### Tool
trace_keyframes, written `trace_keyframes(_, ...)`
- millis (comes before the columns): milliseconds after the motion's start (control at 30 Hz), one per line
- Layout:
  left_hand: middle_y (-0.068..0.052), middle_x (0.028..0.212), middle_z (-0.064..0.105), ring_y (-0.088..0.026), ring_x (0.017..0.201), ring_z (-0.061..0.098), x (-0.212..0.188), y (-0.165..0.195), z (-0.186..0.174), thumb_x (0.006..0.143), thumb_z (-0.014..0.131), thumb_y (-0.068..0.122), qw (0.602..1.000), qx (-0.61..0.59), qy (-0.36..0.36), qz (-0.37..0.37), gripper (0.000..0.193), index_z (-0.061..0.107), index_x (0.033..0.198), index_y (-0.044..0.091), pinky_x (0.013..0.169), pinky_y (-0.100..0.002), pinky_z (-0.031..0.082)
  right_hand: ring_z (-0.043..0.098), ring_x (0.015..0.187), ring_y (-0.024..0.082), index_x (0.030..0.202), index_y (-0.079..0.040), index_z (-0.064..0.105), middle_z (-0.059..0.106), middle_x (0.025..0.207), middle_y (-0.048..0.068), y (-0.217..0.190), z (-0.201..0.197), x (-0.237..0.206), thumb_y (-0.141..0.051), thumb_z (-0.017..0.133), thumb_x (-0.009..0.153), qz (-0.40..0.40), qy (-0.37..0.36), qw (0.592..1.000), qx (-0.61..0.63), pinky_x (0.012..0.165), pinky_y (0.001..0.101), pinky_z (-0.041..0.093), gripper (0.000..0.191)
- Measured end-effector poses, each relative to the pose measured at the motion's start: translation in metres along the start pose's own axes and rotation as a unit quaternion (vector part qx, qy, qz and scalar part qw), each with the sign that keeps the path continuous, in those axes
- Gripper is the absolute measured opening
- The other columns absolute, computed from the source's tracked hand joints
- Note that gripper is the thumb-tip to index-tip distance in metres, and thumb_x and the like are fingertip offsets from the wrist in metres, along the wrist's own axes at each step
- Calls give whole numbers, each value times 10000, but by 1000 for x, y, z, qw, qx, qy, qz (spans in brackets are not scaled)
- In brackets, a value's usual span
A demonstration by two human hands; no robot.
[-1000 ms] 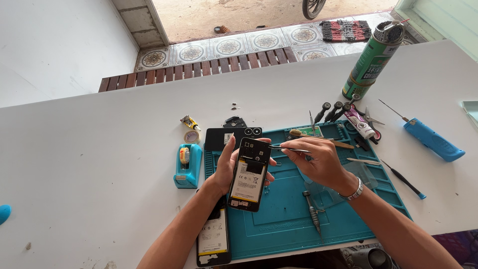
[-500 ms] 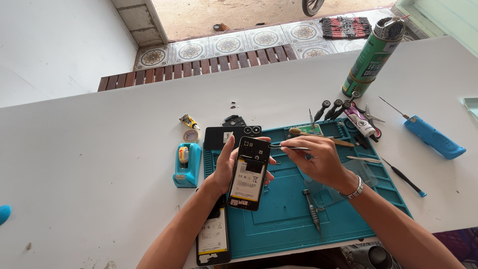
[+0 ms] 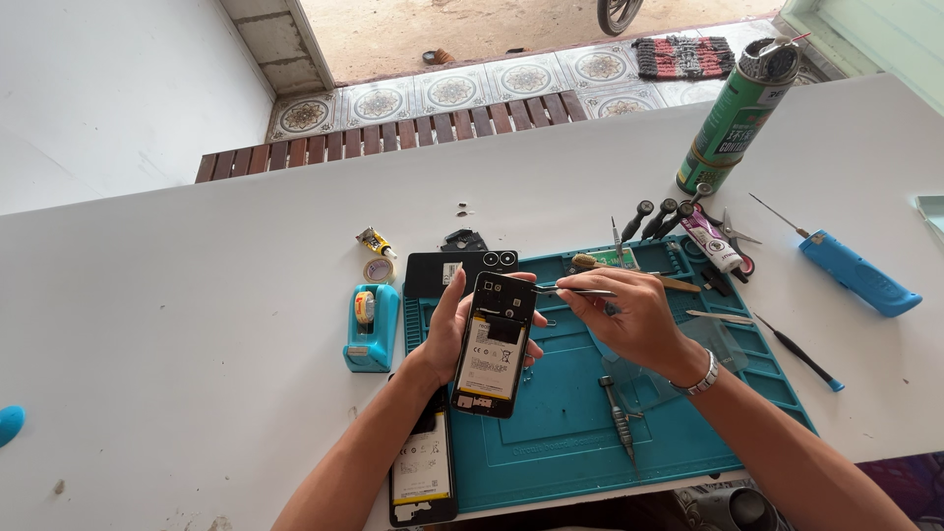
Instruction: The person uses tweezers to remove small screws and components from a disassembled smartphone. They place the screws on a blue mat and continue to manipulate internal parts of the phone.
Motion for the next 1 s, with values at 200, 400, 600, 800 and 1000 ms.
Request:
trace_keyframes(200, -240, 1148, 678, -386, 903, 748, 1, 0, 0, 922, 247, 806, 1000, -5, -5, 3, 999, 343, 1602, 80, 753, -494, 664, 688, 613, 84, 1016, -65, 779, 784, 862, 64, -2, -1, 1, -144, 767, 901, -2, 2, 1000, -4, 513, 209, 531, 141)
trace_keyframes(400, -245, 1158, 669, -390, 910, 747, 0, -1, 0, 917, 251, 803, 1000, 0, -5, 1, 998, 329, 1603, 82, 755, -498, 665, 704, 637, 96, 1018, -64, 779, 787, 908, 77, -5, -1, 2, -154, 765, 900, -2, -2, 1000, -14, 540, 212, 557, 149)
trace_keyframes(600, -250, 1170, 663, -397, 920, 744, 1, -2, -1, 916, 270, 798, 1000, -4, -5, -1, 1002, 326, 1603, 72, 765, -503, 665, 716, 649, 97, 1021, -68, 779, 786, 908, 76, -6, 1, 3, -162, 768, 895, -2, -10, 1000, -17, 549, 213, 571, 158)
trace_keyframes(800, -256, 1165, 665, -400, 912, 744, 1, -3, -3, 924, 276, 794, 1000, -7, -4, 1, 995, 332, 1600, 67, 757, -499, 664, 727, 666, 92, 1021, -66, 776, 784, 907, 66, -6, 2, 4, -169, 767, 894, 7, -24, 1000, -12, 563, 209, 593, 164)
trace_keyframes(1000, -248, 1157, 668, -398, 905, 747, 1, -3, -3, 914, 276, 797, 1000, -2, 0, -1, 991, 335, 1595, 79, 746, -499, 667, 748, 696, 95, 1020, -69, 777, 788, 912, 62, -4, 3, 4, -172, 767, 896, 5, -26, 1000, -5, 579, 209, 610, 162)
Point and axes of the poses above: each hand's wrist, its own x-axis towards the middle knuckle, its own z-axis out of the palm, y = z × x, the point moved 6 cm from there along x, towards the middle knuckle
